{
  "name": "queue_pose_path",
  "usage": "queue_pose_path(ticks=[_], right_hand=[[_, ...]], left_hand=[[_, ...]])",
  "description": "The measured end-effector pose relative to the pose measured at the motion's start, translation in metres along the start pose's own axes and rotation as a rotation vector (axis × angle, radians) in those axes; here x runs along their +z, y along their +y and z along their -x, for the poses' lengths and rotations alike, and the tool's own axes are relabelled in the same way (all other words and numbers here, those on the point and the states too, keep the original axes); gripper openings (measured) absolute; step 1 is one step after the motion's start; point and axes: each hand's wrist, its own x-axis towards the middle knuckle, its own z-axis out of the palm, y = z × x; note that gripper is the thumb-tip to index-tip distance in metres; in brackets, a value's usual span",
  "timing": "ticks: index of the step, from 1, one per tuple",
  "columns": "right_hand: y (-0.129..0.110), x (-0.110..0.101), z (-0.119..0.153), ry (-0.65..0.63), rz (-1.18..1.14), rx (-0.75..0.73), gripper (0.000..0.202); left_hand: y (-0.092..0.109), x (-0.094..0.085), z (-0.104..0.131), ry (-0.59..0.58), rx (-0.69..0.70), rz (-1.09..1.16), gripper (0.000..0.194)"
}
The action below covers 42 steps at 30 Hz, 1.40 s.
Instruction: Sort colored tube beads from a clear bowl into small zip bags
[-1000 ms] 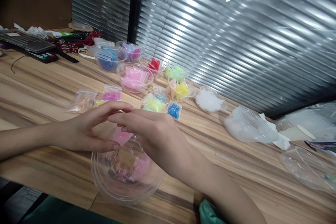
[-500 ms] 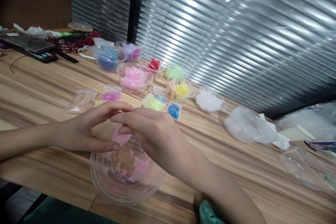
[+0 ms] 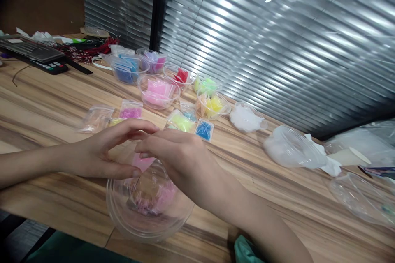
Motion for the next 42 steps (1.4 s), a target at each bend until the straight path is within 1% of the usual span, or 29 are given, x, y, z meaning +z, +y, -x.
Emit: queue_pose_path(ticks=[4,8,11,15,19,23,31,37,42], right_hand=[[-0.0006,-0.0013,-0.0005,-0.019,-0.021,0.008,0.029],[0.0010,-0.0012,0.0005,-0.007,-0.022,-0.016,0.032],[0.0019,0.0002,0.0008,-0.002,-0.042,-0.036,0.029],[0.0016,0.0019,-0.0003,-0.001,-0.035,-0.032,0.033],[0.0018,0.0018,-0.0004,0.020,-0.023,-0.045,0.028],[0.0015,0.0003,-0.0001,0.025,-0.026,-0.048,0.037],[-0.0004,0.0000,0.0002,0.021,-0.005,-0.046,0.026],[-0.0034,-0.0022,0.0000,0.015,-0.004,-0.009,0.039],[-0.0039,0.0005,0.0004,0.074,0.086,-0.003,0.038]], left_hand=[[-0.0006,0.0001,-0.0002,-0.006,0.010,0.022,0.079],[0.0011,0.0001,-0.0013,-0.013,0.013,0.033,0.076],[0.0026,-0.0001,-0.0016,-0.007,0.012,0.031,0.075],[0.0033,-0.0001,-0.0012,-0.009,0.016,0.034,0.075],[0.0027,0.0000,-0.0007,-0.009,-0.001,0.038,0.078],[0.0014,0.0008,-0.0001,-0.005,0.004,0.041,0.080],[0.0010,0.0011,0.0000,0.001,-0.007,0.034,0.078],[0.0025,0.0001,-0.0019,0.005,0.009,0.009,0.076],[0.0028,-0.0018,-0.0005,-0.002,-0.006,-0.041,0.077]])
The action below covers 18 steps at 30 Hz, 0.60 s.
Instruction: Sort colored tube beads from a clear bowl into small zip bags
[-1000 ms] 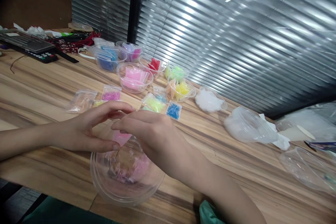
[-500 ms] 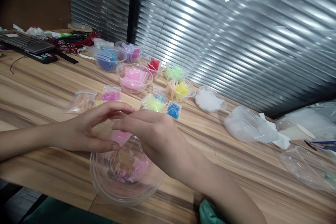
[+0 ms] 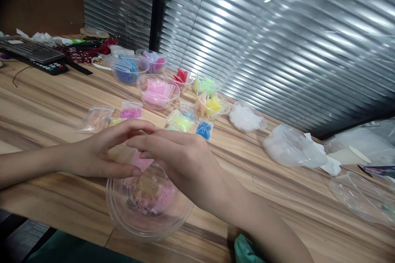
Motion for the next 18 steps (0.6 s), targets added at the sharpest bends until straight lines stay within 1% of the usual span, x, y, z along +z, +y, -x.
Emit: queue_pose_path(ticks=[7,14,16,18], right_hand=[[0.0009,0.0012,-0.0009,-0.009,0.026,0.011,0.035],[0.0007,0.0032,-0.0015,-0.014,-0.030,0.003,0.022],[0.0027,0.0031,0.0001,-0.011,-0.024,0.001,0.025],[0.0043,0.0025,0.0013,-0.013,-0.024,-0.007,0.033]], left_hand=[[0.0007,0.0011,-0.0005,-0.001,0.013,-0.003,0.075],[0.0013,0.0009,-0.0026,-0.019,0.033,0.053,0.074],[0.0005,0.0009,-0.0021,-0.012,0.032,0.041,0.075],[-0.0003,0.0010,-0.0012,-0.003,0.028,0.013,0.076]])
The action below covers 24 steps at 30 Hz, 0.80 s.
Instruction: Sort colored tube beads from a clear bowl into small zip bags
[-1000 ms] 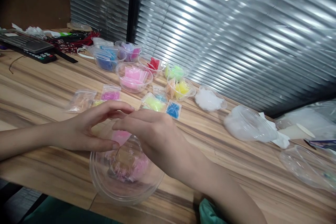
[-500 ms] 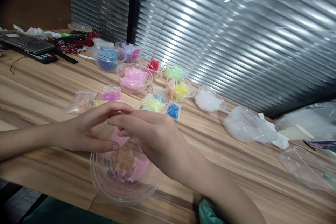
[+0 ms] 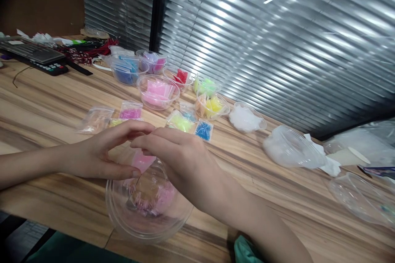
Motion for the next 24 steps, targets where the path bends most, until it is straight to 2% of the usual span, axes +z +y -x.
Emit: queue_pose_path(ticks=[3,10,17,24], right_hand=[[-0.001,0.000,0.000,-0.025,-0.044,-0.002,0.040],[-0.011,0.003,-0.004,-0.019,-0.046,0.006,0.030],[-0.011,0.000,-0.005,-0.034,-0.045,-0.026,0.027],[-0.014,0.001,-0.005,-0.106,-0.145,0.023,0.038]], left_hand=[[0.000,0.000,0.001,0.007,0.001,-0.026,0.076],[0.004,-0.001,-0.003,-0.019,-0.014,0.056,0.071],[0.002,0.001,0.002,0.006,-0.015,0.017,0.074],[0.001,0.003,-0.001,0.034,-0.019,0.062,0.073]])
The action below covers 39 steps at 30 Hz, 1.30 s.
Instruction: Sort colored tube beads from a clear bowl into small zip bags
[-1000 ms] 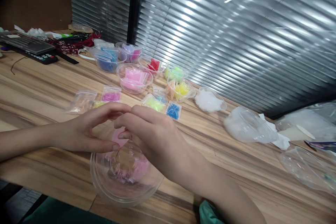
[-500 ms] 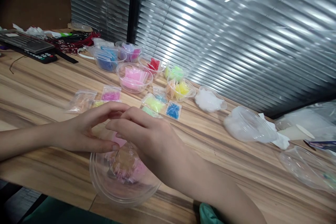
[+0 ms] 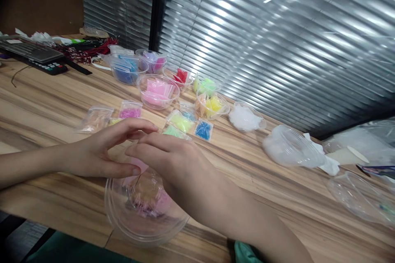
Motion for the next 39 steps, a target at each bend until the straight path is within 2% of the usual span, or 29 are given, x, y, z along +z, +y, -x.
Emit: queue_pose_path(ticks=[4,10,15,19,22,25,27,30,35,39], right_hand=[[0.000,-0.001,0.000,0.015,0.002,-0.018,0.039],[0.003,-0.002,0.000,0.019,0.030,0.023,0.028],[0.003,-0.002,0.001,0.016,0.035,-0.027,0.034],[-0.006,-0.014,0.002,0.023,0.099,-0.043,0.040],[-0.017,-0.026,0.003,-0.109,0.186,0.086,0.037],[-0.021,-0.028,0.010,-0.366,0.241,0.187,0.034],[-0.016,-0.022,0.017,-0.519,0.300,0.185,0.032],[-0.005,-0.008,0.026,-0.575,0.385,0.102,0.040],[0.003,0.005,0.024,-0.459,0.343,-0.017,0.048],[-0.001,0.006,0.018,-0.408,0.210,0.048,0.045]], left_hand=[[0.000,-0.001,-0.001,-0.005,0.003,0.006,0.072],[0.002,-0.001,0.000,-0.029,0.026,-0.021,0.073],[0.000,-0.001,0.001,-0.021,-0.006,-0.021,0.073],[0.000,-0.001,0.001,-0.015,-0.016,-0.042,0.075],[0.000,-0.001,0.002,-0.024,-0.031,-0.059,0.076],[0.000,-0.001,0.002,-0.024,0.006,-0.053,0.074],[-0.001,-0.002,0.002,-0.022,0.019,-0.065,0.074],[0.000,-0.002,0.002,-0.029,0.008,-0.094,0.075],[0.001,-0.003,0.002,-0.048,0.023,-0.112,0.074],[-0.002,-0.003,0.002,-0.039,0.062,-0.113,0.075]])
